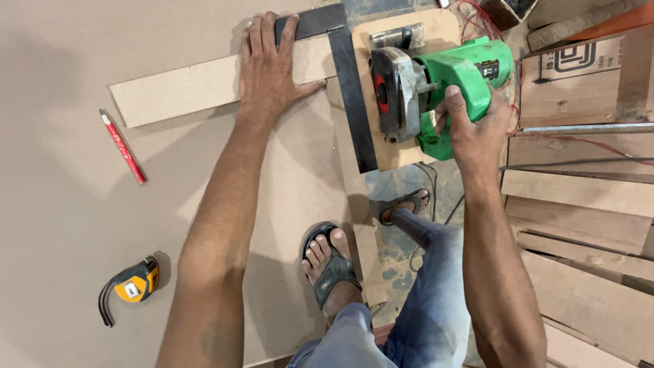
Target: The person marks a wooden piece, cuts it with a circular saw, and fits it into a wooden cabinet structure. They then attach additional wooden strips to the cabinet frame.
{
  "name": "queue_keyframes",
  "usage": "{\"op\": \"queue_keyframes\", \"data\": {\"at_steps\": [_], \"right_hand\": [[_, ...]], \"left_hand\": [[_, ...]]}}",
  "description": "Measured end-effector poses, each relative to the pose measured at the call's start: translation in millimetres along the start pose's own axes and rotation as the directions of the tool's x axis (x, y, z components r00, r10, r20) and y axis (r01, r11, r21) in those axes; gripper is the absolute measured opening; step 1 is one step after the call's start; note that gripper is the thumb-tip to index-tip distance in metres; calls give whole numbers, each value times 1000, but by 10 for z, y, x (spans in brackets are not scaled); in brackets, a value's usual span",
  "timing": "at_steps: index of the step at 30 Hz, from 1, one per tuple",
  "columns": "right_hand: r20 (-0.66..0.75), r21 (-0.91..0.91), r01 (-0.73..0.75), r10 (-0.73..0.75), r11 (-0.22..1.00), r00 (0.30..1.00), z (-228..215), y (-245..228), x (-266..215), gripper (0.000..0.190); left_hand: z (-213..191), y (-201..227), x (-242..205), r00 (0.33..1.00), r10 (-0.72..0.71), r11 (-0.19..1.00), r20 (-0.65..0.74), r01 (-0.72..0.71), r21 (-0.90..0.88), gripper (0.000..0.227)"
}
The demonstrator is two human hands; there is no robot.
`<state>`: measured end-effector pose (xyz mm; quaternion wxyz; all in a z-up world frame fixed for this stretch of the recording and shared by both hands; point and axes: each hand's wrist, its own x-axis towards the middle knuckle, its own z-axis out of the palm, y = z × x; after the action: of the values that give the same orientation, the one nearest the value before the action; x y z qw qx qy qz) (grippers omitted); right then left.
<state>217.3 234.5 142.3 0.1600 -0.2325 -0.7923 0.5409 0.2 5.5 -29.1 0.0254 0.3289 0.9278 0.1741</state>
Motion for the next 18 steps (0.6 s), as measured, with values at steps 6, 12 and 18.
{"op": "queue_keyframes", "data": {"at_steps": [6, 12, 18], "right_hand": [[-11, -3, 8, -8, 1000, 1000, 11, 5, -2, 30], [-8, -2, 10, -10, 1000, 1000, 4, 5, -10, 30], [-16, 7, 8, -7, 1000, 1000, 19, 25, 0, 31]], "left_hand": [[-9, -1, -7, 1000, -1, 1000, 5, 1, 0, 127], [14, -7, -2, 1000, -3, 1000, -8, 3, -24, 127], [45, -22, 3, 1000, -1, 1000, 1, 1, 3, 127]]}}
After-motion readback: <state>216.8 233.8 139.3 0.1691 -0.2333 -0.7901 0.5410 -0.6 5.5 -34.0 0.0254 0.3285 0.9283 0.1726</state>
